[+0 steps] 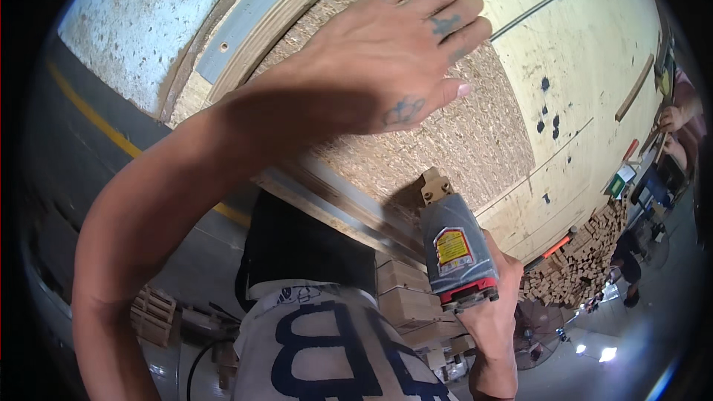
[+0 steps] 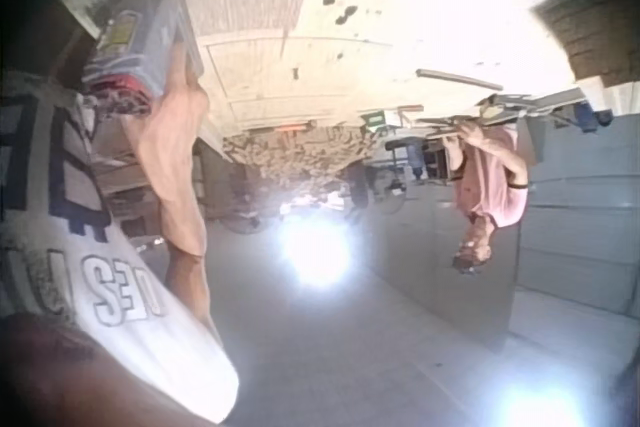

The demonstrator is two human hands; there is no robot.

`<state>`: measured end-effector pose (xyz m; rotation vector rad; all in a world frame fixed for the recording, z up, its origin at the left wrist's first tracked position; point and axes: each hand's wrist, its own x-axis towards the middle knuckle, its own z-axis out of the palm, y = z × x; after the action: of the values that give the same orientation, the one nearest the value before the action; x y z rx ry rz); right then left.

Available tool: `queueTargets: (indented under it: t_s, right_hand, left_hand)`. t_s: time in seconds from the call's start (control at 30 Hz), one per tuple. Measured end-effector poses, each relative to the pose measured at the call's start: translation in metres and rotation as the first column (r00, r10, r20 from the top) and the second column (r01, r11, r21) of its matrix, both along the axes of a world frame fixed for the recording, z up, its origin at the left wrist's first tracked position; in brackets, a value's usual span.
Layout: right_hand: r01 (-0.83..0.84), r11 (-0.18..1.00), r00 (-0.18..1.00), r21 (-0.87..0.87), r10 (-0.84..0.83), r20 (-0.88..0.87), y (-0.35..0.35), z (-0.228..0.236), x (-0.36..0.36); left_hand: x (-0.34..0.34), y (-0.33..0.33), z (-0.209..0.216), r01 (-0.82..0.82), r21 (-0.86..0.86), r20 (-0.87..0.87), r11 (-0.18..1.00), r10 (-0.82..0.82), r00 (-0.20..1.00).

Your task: The person attaches wooden pieces together using a pneumatic nail gun, fits wooden blocks and slats into position on the workbench by hand, and nails them together with the pneumatic nail gun.

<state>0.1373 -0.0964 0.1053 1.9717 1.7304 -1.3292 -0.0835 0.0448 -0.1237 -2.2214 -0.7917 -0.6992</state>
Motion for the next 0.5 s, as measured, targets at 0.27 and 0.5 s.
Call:
queueTargets:
  t_s: [0.27, 0.5]
  right_hand:
    - [-0.051, 0.999, 0.996, 0.007, 0.051, 0.073, -0.007, -0.001, 0.001]
    - [-0.066, 0.997, 0.998, -0.033, 0.065, -0.008, -0.009, 0.009, -0.012]
  left_hand:
    - [0.001, -0.012, 0.005, -0.026, -0.061, -0.013, 0.998, 0.025, 1.000]
    - [0.004, -0.032, 0.060, 0.013, -0.591, 0.056, 0.806, 0.024, 0.998]
